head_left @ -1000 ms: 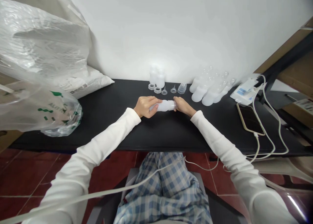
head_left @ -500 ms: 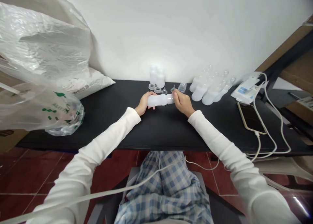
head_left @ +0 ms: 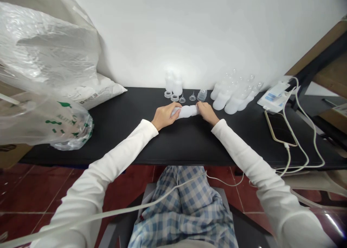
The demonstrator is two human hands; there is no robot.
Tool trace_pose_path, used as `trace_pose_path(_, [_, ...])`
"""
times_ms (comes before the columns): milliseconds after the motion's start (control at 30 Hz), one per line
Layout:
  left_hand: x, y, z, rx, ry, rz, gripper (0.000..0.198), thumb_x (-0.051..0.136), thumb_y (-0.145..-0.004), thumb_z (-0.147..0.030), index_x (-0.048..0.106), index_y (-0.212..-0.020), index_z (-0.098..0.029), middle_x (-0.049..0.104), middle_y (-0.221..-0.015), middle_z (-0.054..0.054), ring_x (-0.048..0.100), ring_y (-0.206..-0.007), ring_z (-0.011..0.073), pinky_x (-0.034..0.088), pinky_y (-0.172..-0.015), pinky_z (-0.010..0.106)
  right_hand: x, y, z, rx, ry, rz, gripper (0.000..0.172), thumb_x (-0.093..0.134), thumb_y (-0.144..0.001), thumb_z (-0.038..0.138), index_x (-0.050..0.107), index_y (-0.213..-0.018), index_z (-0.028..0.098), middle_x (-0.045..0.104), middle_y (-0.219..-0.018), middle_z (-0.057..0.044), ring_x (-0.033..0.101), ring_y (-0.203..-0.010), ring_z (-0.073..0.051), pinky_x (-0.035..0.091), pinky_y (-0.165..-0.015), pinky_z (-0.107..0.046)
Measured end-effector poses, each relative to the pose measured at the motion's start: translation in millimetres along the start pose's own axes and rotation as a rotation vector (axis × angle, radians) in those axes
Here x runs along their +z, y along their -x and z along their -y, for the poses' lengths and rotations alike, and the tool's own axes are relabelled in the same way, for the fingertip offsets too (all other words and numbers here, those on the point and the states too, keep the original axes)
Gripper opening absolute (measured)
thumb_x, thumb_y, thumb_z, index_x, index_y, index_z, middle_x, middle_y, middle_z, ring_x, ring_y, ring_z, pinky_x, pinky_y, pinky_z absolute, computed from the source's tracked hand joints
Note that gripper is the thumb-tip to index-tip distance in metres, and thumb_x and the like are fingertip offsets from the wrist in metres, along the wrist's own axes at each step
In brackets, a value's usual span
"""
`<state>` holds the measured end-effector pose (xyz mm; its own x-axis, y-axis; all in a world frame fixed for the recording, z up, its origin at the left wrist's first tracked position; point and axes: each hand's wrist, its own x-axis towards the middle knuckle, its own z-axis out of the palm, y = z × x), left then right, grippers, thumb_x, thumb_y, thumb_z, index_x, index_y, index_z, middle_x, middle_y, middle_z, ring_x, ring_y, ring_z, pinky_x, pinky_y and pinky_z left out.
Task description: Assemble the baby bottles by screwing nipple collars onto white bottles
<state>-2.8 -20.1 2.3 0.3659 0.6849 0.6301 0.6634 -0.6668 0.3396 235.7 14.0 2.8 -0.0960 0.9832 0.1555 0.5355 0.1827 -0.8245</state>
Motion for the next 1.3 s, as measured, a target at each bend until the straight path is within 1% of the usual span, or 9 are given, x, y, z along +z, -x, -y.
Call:
trace_pose_path(133, [4.6, -4.2, 4.2, 0.021, -0.013, -0.029, 0.031, 0.051, -0.099, -0.044, 0.063, -0.114, -0.020, 0.075, -0.109, 0.009, 0.072, -0.095, 0.0207, 0.053, -0.088, 0.032, 8.7, 1.8, 1.4, 0.036, -0.364, -0.091, 0.046, 0.050, -0.091, 0.072, 0.051, -0.090, 0.026, 0.045, -0.060, 0.004, 0.046, -0.048, -0.013, 0.043, -0.047, -0.027])
trace_pose_path(267, [14.0, -5.4, 12.4, 0.032, 0.112, -0.037, 0.033, 0.047, -0.102, -0.044, 0.047, -0.125, -0.020, 0.064, -0.128, 0.014, 0.065, -0.121, 0.0231, 0.054, -0.097, 0.037, 17.5, 6.7, 15.9, -0.116, -0.657, -0.035, 0.055, 0.057, -0.084, 0.075, 0.046, -0.112, 0.029, 0.059, -0.093, 0.000, 0.062, -0.076, -0.015, 0.058, -0.069, -0.031])
trace_pose_path(400, [28.9, -3.8, 17.6, 0.163, 0.229, 0.009, 0.039, 0.052, -0.099, -0.052, 0.037, -0.120, -0.022, 0.055, -0.131, 0.019, 0.063, -0.125, 0.0265, 0.058, -0.091, 0.042, 24.5, 18.5, 26.2, -0.310, -0.385, 0.015, 0.063, 0.066, -0.082, 0.070, 0.053, -0.125, 0.027, 0.057, -0.122, -0.009, 0.059, -0.110, -0.024, 0.058, -0.088, -0.039])
trace_pose_path(500, [32.8, -3.2, 17.0, 0.141, 0.238, 0.067, 0.037, 0.053, -0.099, -0.050, 0.036, -0.117, -0.022, 0.053, -0.130, 0.018, 0.065, -0.118, 0.0261, 0.058, -0.091, 0.045, 26.4, 22.4, 25.6, -0.441, -0.165, -0.025, 0.071, 0.072, -0.082, 0.061, 0.051, -0.139, 0.024, 0.053, -0.138, -0.014, 0.052, -0.125, -0.030, 0.055, -0.097, -0.045])
trace_pose_path(600, [28.7, -4.2, 13.9, 0.109, 0.229, 0.181, 0.033, 0.054, -0.099, -0.041, 0.039, -0.120, -0.022, 0.053, -0.130, 0.016, 0.064, -0.117, 0.0244, 0.056, -0.096, 0.044, 23.3, 16.9, 18.6, -0.412, -0.132, -0.082, 0.074, 0.067, -0.088, 0.057, 0.044, -0.149, 0.022, 0.053, -0.143, -0.015, 0.055, -0.123, -0.031, 0.055, -0.098, -0.046])
trace_pose_path(733, [21.4, -6.9, 9.6, 0.119, 0.177, 0.313, 0.025, 0.054, -0.096, -0.031, 0.048, -0.118, -0.020, 0.057, -0.122, 0.012, 0.064, -0.111, 0.0241, 0.054, -0.099, 0.043, 10.7, 4.2, 4.7, -0.432, -0.025, -0.269, 0.089, 0.070, -0.086, 0.057, 0.027, -0.158, 0.026, 0.054, -0.140, -0.015, 0.057, -0.125, -0.030, 0.052, -0.107, -0.051])
trace_pose_path(867, [18.1, -8.8, 7.3, 0.097, 0.117, 0.409, 0.018, 0.048, -0.099, -0.031, 0.054, -0.112, -0.020, 0.057, -0.119, 0.010, 0.064, -0.106, 0.0238, 0.053, -0.099, 0.043, -5.5, -2.0, -4.3, -0.521, 0.251, -0.429, 0.075, 0.058, -0.094, 0.057, 0.029, -0.154, 0.023, 0.044, -0.148, -0.018, 0.049, -0.137, -0.032, 0.048, -0.111, -0.056])
trace_pose_path(1000, [16.2, -8.6, 7.4, 0.119, 0.115, 0.441, 0.018, 0.045, -0.101, -0.031, 0.057, -0.111, -0.021, 0.056, -0.121, 0.010, 0.065, -0.106, 0.0229, 0.052, -0.101, 0.042, -16.6, -1.4, -5.5, -0.509, 0.480, -0.498, 0.067, 0.051, -0.098, 0.054, 0.034, -0.153, 0.019, 0.049, -0.139, -0.019, 0.053, -0.131, -0.032, 0.052, -0.106, -0.054])
trace_pose_path(1300, [14.4, -8.3, 7.2, 0.118, 0.128, 0.449, 0.021, 0.044, -0.101, -0.029, 0.059, -0.113, -0.019, 0.056, -0.122, 0.011, 0.066, -0.104, 0.0227, 0.052, -0.100, 0.043, -26.8, -2.6, -0.9, -0.349, 0.645, -0.605, 0.082, 0.041, -0.100, 0.054, 0.017, -0.161, 0.005, 0.051, -0.130, -0.025, 0.054, -0.117, -0.035, 0.048, -0.101, -0.059])
